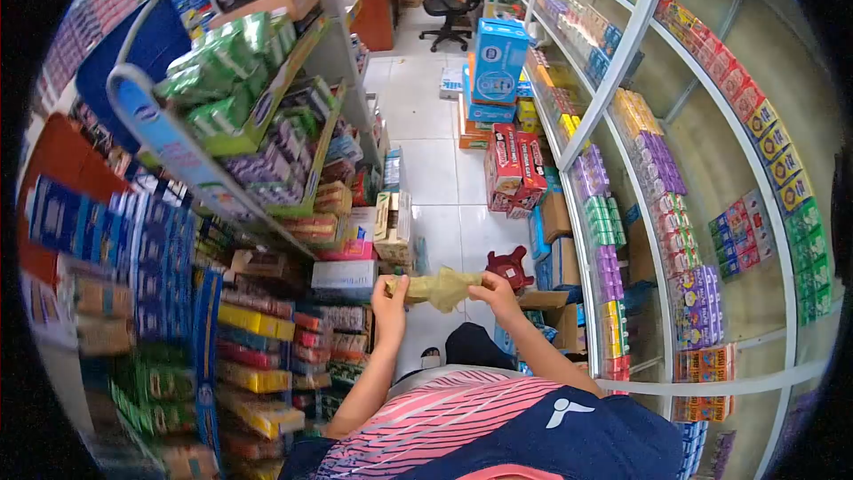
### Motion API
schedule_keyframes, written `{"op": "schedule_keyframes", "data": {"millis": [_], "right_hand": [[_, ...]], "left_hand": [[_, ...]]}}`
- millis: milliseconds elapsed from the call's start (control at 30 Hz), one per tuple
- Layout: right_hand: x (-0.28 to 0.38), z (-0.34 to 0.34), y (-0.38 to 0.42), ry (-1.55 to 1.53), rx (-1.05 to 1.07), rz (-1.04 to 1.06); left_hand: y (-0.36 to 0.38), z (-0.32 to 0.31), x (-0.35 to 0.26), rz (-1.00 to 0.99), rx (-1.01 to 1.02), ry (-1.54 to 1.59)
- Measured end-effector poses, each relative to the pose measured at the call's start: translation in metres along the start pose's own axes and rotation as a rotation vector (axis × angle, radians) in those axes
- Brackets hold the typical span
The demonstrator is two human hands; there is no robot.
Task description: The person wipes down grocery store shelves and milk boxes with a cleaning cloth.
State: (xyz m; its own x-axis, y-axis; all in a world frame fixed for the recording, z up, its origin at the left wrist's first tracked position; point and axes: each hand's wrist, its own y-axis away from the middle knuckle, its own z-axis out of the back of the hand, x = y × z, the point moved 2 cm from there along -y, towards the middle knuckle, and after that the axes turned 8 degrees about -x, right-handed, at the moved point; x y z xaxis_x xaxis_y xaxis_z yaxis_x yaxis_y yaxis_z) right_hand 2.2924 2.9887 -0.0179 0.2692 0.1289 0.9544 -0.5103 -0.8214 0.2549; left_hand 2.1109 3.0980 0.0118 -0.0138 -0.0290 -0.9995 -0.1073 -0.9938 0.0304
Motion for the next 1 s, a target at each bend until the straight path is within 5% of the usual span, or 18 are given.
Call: {"op": "schedule_keyframes", "data": {"millis": [167,267,333,400,567,700,800,900,1000], "right_hand": [[0.014,0.026,-0.07,0.108,-0.129,0.153],[0.047,0.021,-0.128,0.135,0.035,0.3],[0.061,0.021,-0.172,0.178,0.095,0.448],[0.066,0.029,-0.218,-0.223,0.24,0.159],[0.109,0.063,-0.305,0.03,0.278,0.144],[0.159,0.081,-0.356,0.099,0.157,-0.015],[0.18,0.097,-0.402,0.273,0.136,0.153],[0.177,0.113,-0.46,0.114,0.068,0.262],[0.183,0.114,-0.528,-0.444,-0.003,0.22]], "left_hand": [[-0.068,-0.089,0.008,-0.147,0.129,-0.09],[-0.104,-0.155,0.003,-0.043,0.314,-0.207],[-0.13,-0.203,-0.014,-0.254,0.497,-0.066],[-0.167,-0.242,-0.037,-0.236,0.501,-0.106],[-0.259,-0.309,-0.103,-0.393,0.498,-0.307],[-0.327,-0.34,-0.098,-0.266,0.358,-0.155],[-0.375,-0.36,-0.06,-0.233,0.133,0.069],[-0.421,-0.384,-0.023,-0.002,0.077,0.107],[-0.453,-0.427,0.0,0.063,0.219,0.094]]}}
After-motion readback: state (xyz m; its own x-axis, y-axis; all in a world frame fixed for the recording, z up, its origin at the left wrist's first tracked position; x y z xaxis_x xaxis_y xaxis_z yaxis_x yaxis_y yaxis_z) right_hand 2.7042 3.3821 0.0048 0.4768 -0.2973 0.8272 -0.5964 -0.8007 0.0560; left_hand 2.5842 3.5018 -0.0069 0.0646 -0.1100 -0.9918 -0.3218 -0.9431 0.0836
